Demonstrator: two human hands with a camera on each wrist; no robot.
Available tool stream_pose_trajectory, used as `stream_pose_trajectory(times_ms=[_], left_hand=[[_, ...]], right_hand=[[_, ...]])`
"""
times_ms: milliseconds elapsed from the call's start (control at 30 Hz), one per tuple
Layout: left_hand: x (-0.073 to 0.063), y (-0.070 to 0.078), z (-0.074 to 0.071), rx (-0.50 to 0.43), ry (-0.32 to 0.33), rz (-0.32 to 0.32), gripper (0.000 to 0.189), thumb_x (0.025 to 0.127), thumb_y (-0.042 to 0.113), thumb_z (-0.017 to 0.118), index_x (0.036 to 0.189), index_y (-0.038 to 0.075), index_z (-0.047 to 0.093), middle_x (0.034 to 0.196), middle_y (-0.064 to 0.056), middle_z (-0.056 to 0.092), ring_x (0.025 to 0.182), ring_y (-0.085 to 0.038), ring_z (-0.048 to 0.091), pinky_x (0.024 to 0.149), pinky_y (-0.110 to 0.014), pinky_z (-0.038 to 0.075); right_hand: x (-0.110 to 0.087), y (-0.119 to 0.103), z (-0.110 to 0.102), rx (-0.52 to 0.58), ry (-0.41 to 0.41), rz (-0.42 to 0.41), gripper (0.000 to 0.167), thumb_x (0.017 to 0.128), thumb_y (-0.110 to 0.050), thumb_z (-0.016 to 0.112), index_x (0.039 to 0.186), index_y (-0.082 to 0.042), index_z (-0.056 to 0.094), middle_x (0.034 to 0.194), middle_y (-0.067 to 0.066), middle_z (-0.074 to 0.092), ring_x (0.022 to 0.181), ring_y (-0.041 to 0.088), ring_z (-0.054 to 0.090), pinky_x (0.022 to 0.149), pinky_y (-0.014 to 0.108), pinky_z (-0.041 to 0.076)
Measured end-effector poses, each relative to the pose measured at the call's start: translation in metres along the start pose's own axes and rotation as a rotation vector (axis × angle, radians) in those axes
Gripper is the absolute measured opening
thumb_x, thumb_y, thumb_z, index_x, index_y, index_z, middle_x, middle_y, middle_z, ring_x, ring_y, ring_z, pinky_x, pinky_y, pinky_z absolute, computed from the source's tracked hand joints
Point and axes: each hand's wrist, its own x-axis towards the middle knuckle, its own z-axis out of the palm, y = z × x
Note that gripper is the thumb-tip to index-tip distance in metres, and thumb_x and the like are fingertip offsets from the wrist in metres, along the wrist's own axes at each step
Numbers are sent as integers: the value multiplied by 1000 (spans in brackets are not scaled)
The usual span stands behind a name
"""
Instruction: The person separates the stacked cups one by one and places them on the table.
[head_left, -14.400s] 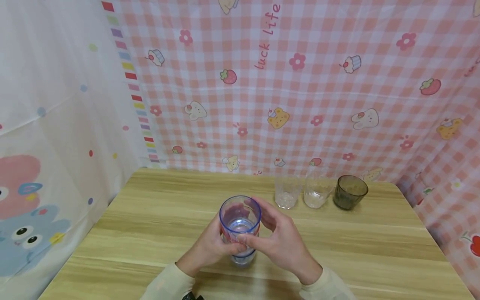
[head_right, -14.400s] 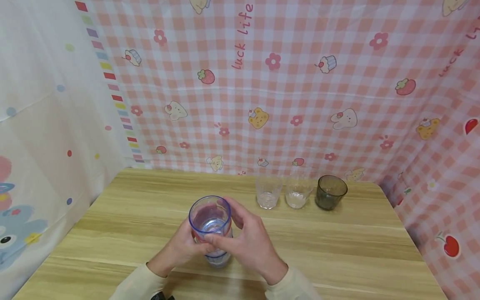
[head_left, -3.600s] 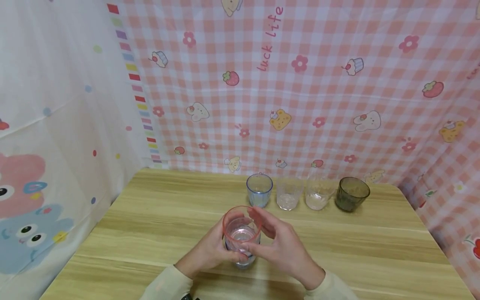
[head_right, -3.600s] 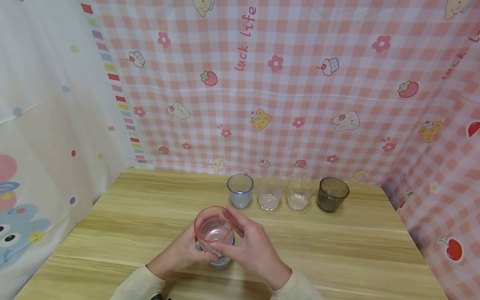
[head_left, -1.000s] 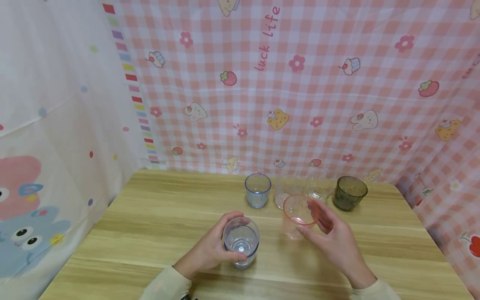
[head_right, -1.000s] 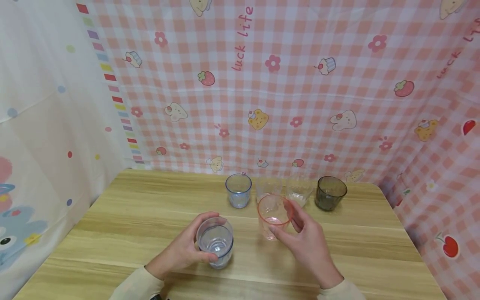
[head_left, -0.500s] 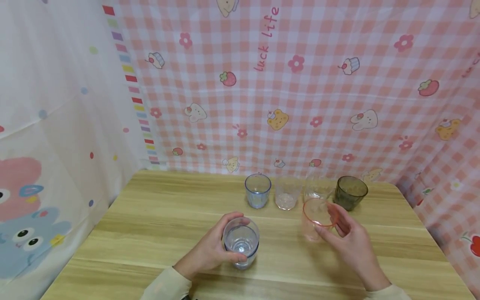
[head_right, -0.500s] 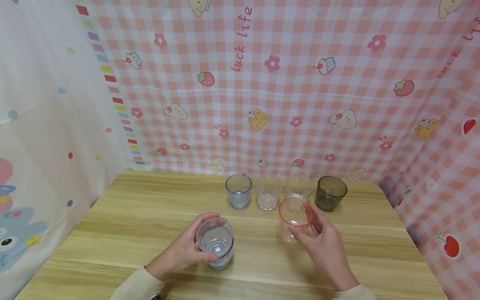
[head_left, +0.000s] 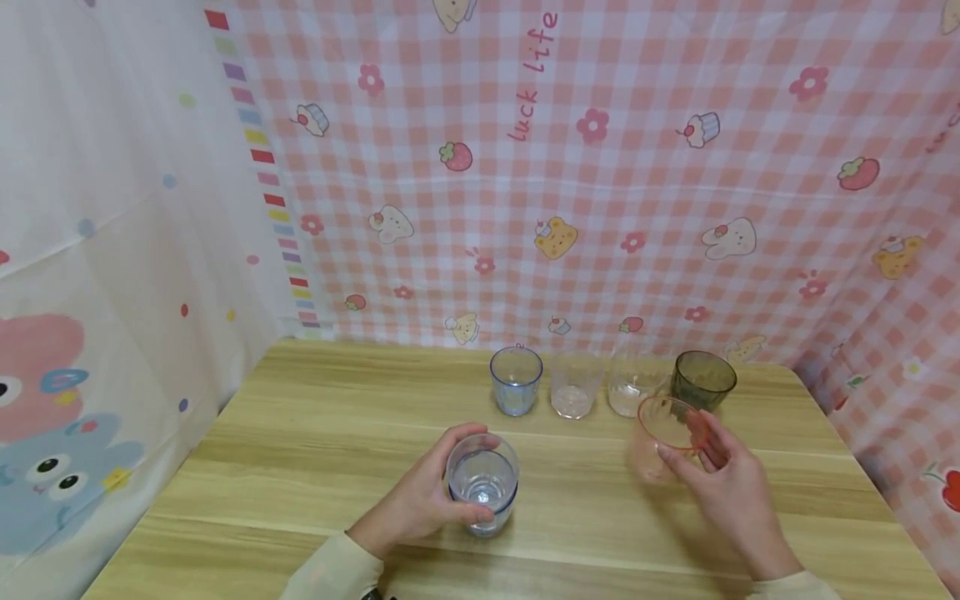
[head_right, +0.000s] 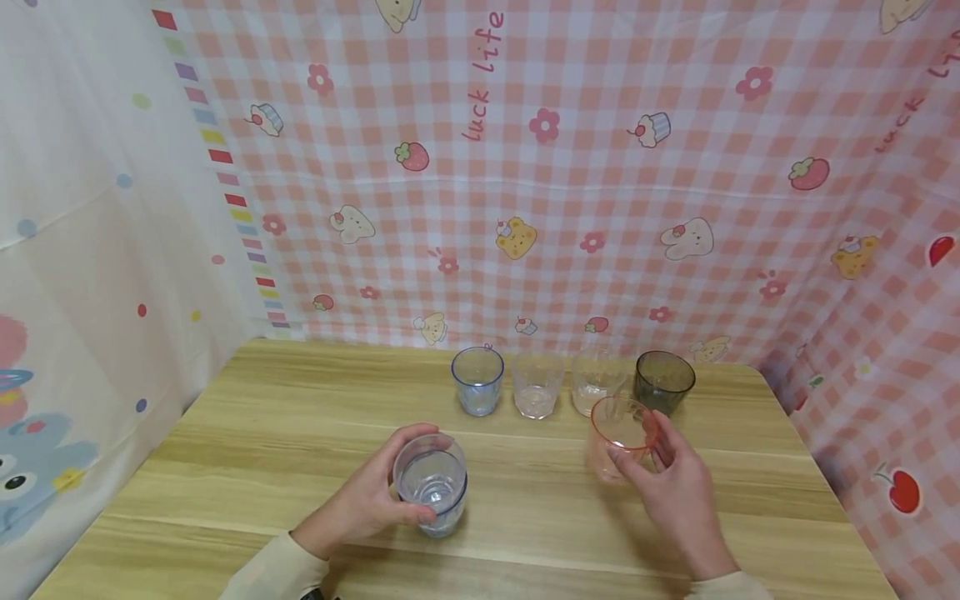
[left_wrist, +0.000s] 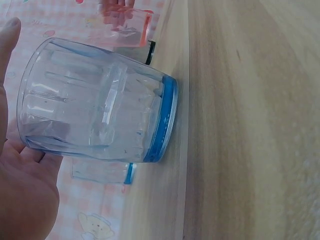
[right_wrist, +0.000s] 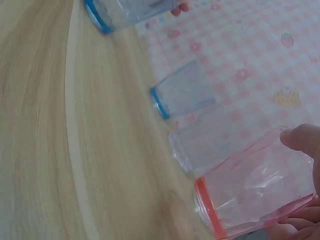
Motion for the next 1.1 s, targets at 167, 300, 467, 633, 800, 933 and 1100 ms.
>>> stream_pose_trajectory(times_ms=[167, 300, 467, 633, 800, 933, 1100], left_hand=[[0, 1, 0, -9, -3, -7, 95, 79, 15, 97, 156, 16, 42, 154, -8, 62, 136, -20, 62, 120, -23, 41], [0, 2, 0, -2, -4, -10, 94, 80, 16, 97, 156, 16, 42, 154, -7, 62, 136, -20, 62, 120, -23, 41], [1, 3, 0, 2, -5, -8, 94, 80, 16, 97, 156, 16, 42, 154, -7, 62, 136, -19, 62, 120, -23, 41], [1, 2, 0, 2, -8, 1, 95, 81, 18, 97, 157, 12, 41, 154, -9, 62, 135, -19, 62, 120, -24, 42], [0, 2, 0, -9, -8, -8, 94, 81, 19, 97, 157, 15, 41, 155, -7, 62, 136, -19, 62, 120, -24, 42], [1, 2, -1, 0, -10, 0, 93, 81, 19, 97, 157, 16, 41, 154, -8, 62, 135, -19, 62, 120, -24, 43], [1, 2, -1, 2, -11, 10, 94, 81, 19, 97, 157, 15, 41, 154, -9, 62, 135, -20, 62, 120, -25, 43]], right_hand=[[2, 7, -8, -14, 17, 40, 97, 100, -23, 80, 170, 3, 19, 172, 25, 34, 158, 45, 35, 107, 0, 38], [4, 14, -14, -33, 20, 54, 97, 101, -25, 80, 171, 1, 18, 174, 24, 32, 159, 45, 33, 111, 4, 37], [7, 21, -21, -55, 38, 59, 96, 102, -25, 78, 170, 3, 16, 173, 27, 31, 158, 46, 33, 105, -1, 37], [9, 26, -28, -73, 61, 83, 97, 103, -26, 76, 171, 3, 13, 173, 29, 29, 158, 47, 32, 103, -3, 37], [11, 29, -34, -47, 65, 114, 96, 105, -23, 74, 172, 0, 8, 176, 26, 24, 161, 44, 27, 114, 5, 35], [13, 31, -38, -27, 57, 118, 96, 106, -23, 71, 172, 0, 4, 177, 26, 18, 163, 42, 21, 121, 11, 30], [14, 33, -42, -38, 47, 123, 98, 108, -27, 68, 172, -1, -1, 178, 26, 12, 164, 41, 16, 125, 13, 27]])
